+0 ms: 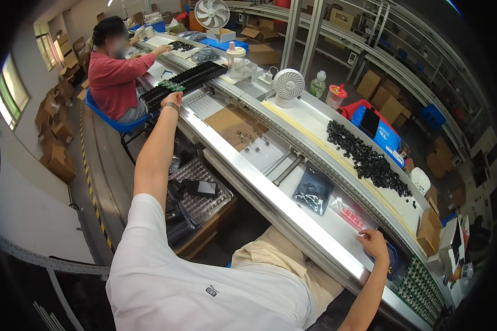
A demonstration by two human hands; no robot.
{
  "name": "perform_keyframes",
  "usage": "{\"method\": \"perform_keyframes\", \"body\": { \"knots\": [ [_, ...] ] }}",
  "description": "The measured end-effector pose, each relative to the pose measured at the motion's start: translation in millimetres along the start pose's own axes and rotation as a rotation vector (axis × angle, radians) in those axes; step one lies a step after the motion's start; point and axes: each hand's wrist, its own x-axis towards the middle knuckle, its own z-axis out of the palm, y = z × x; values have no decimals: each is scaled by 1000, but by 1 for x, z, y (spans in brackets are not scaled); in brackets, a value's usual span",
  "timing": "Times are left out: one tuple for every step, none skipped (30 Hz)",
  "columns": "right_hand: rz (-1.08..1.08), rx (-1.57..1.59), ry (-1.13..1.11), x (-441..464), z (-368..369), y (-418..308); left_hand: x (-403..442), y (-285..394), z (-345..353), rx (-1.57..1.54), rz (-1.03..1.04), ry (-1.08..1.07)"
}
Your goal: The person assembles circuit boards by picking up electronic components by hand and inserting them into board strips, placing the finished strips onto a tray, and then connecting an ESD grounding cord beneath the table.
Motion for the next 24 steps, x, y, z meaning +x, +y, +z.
{"method": "perform_keyframes", "body": {
  "knots": [
    [7, 1, -6, -1, -1, -3, 3, 2, 0, -6, -3, -1],
    [14, 1, -13, -2, -2, -5, 4, 3, 0, -12, -6, 0],
    [20, 1, -21, -3, -2, -6, 5, 4, 1, -18, -9, 1],
    [22, 3, -23, -3, -1, -5, 6, 6, 0, -24, -12, 3],
    [18, 9, -23, -2, -1, -3, 7, 8, -1, -30, -15, 6],
    [15, 14, -25, -1, 0, -1, 9, 9, 0, -35, -18, 10],
    [12, 18, -28, 0, 0, 2, 11, 11, 0, -41, -22, 15],
    [10, 23, -30, 1, 1, 4, 11, 11, 2, -48, -27, 20],
    [13, 22, -34, 2, 2, 5, 9, 10, 4, -54, -33, 24],
    [-5, 57, -29, 4, 3, 5, 6, 7, 6, -61, -42, 26],
    [-19, 90, -23, 5, 4, 3, -1, 5, 9, -69, -53, 26],
    [-31, 122, -17, 6, 2, 2, -8, 0, 13, -79, -68, 25],
    [-37, 152, -13, 3, 0, 1, -18, -8, 19, -89, -88, 26],
    [-50, 224, -13, -1, -3, -9, -28, -14, 23, -99, -112, 28],
    [-64, 297, -11, -2, -5, -23, -43, -22, 30, -108, -133, 30],
    [-44, 294, -14, -2, -6, -31, -57, -28, 37, -116, -155, 30],
    [-97, 380, -7, -2, -7, -35, -71, -36, 46, -125, -179, 28],
    [-151, 468, 4, -3, -8, -41, -81, -41, 56, -133, -203, 24],
    [-163, 496, 7, -6, -9, -51, -101, -44, 66, -94, -251, -59],
    [-172, 518, 8, -10, -12, -61, -132, -45, 77, -59, -303, -140],
    [-197, 532, -4, -12, -14, -67, -161, -44, 91, -65, -333, -151],
    [-214, 556, -9, -15, -16, -74, -190, -43, 105, -50, -383, -206],
    [-232, 579, -10, -18, -17, -81, -216, -46, 115, -37, -432, -264],
    [-235, 618, -6, -22, -16, -88, -239, -54, 121, -59, -489, -316]
  ]
}}
